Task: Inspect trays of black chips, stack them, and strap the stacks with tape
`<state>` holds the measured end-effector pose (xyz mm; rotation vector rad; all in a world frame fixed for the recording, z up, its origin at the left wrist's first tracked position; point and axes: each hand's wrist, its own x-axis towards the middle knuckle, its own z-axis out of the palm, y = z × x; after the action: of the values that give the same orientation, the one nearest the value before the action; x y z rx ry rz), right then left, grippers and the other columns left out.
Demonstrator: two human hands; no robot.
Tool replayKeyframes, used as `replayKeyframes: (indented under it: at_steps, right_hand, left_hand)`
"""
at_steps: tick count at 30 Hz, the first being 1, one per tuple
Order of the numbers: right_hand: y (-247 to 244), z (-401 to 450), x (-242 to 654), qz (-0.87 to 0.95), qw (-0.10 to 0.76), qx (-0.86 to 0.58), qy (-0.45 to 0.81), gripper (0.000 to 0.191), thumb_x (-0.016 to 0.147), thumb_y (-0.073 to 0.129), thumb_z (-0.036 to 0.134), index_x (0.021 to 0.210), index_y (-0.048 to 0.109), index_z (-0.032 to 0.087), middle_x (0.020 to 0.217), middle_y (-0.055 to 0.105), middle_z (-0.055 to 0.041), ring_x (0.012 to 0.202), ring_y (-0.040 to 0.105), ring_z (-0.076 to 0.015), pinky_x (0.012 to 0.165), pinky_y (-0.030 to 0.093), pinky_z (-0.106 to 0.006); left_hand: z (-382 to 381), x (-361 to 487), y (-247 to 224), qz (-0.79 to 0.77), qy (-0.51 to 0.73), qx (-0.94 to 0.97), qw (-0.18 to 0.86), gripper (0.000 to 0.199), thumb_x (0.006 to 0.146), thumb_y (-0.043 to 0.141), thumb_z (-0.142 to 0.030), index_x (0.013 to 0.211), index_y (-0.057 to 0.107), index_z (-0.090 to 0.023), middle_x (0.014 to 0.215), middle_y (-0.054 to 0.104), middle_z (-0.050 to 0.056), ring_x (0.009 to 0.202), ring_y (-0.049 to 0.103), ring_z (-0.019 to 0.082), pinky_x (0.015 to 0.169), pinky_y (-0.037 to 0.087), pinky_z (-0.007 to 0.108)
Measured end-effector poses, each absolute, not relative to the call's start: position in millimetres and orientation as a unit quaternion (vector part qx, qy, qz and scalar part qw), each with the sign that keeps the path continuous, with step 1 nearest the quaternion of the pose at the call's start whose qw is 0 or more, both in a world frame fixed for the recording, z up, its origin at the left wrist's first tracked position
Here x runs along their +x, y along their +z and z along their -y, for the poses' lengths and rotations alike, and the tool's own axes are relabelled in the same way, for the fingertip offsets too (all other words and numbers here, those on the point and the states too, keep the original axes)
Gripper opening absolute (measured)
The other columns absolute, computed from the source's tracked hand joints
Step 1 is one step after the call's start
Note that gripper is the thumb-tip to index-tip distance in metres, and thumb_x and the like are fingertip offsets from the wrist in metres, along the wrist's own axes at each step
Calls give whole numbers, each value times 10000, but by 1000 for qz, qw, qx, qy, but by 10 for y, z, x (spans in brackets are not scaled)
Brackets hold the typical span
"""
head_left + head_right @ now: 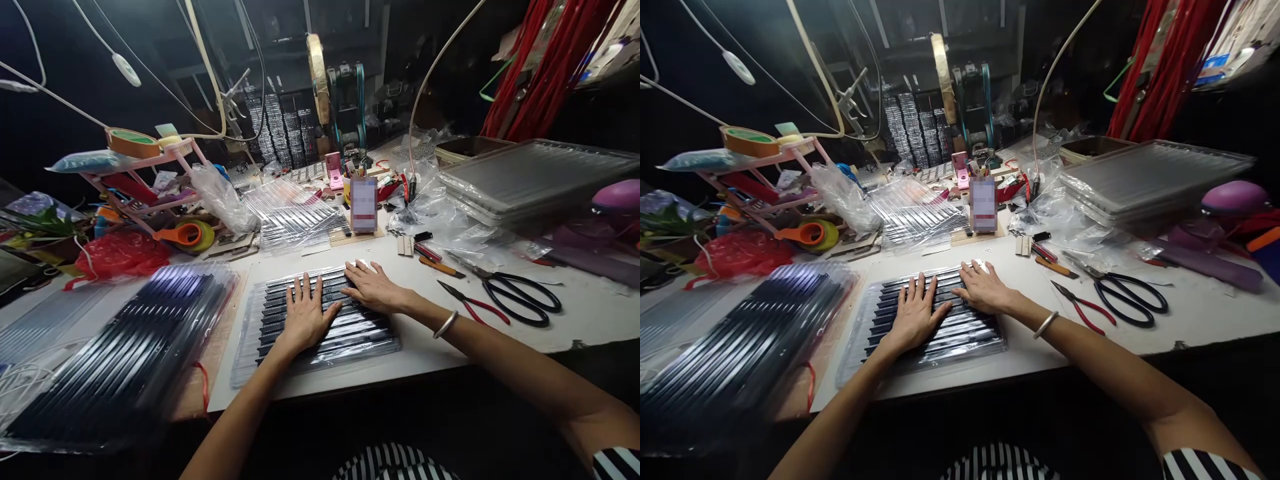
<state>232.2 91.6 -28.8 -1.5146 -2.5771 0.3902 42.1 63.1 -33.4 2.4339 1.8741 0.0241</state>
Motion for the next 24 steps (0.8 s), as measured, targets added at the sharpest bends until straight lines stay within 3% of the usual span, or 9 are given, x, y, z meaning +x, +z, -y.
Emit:
replayKeyframes:
  at_steps: [6,9,11,15,20,24]
  right_hand:
    - [-333,-861,2180,870,82,-473,111,675,925,218,572,1434,299,135,1522,187,-88,1403,98,-292,1113,96,-538]
    - [-386,-765,2320,863,83,-488,104,614,935,269,520,1430,317,159,1521,185,-110,1397,93,-328,1088,173,-559]
    - [-424,-616,2434,854,91,-503,101,570,946,292,459,1426,328,154,1516,177,-151,1385,142,-349,1058,258,-552]
    - [-493,-161,2554,844,146,-512,68,483,939,326,269,1368,416,67,1472,255,-228,1352,273,-321,1043,342,-487]
    - [-447,417,2784,845,190,-496,61,504,842,356,85,1333,470,93,1454,326,-183,1333,329,-283,1038,388,-457]
    - [-332,699,3178,864,154,-459,137,711,774,354,-1,1441,298,239,1479,309,-72,1332,341,-204,1036,416,-376]
  left_hand:
    - [-668,267,-304,-579,-5,815,35,731,875,245,-629,1455,231,-184,1526,117,172,1400,65,332,1100,110,534]
    - [-621,-233,-355,-576,14,815,60,615,914,257,-541,1440,277,-222,1525,159,123,1401,95,280,1109,142,509]
    - [-506,-623,-422,-644,69,760,57,602,916,290,-496,1409,346,-156,1505,205,168,1389,140,306,1089,187,542]
    - [-65,-1057,-514,-673,202,699,130,566,913,310,-454,1353,438,-122,1466,318,158,1344,310,247,1082,299,424]
    - [539,-1175,-413,-648,220,709,172,426,883,419,-391,1281,531,-288,1361,495,32,1292,393,253,1075,291,480]
    - [859,-1355,-342,-576,163,781,176,483,868,376,-243,1289,456,-466,1302,539,-65,1266,424,238,1017,402,464]
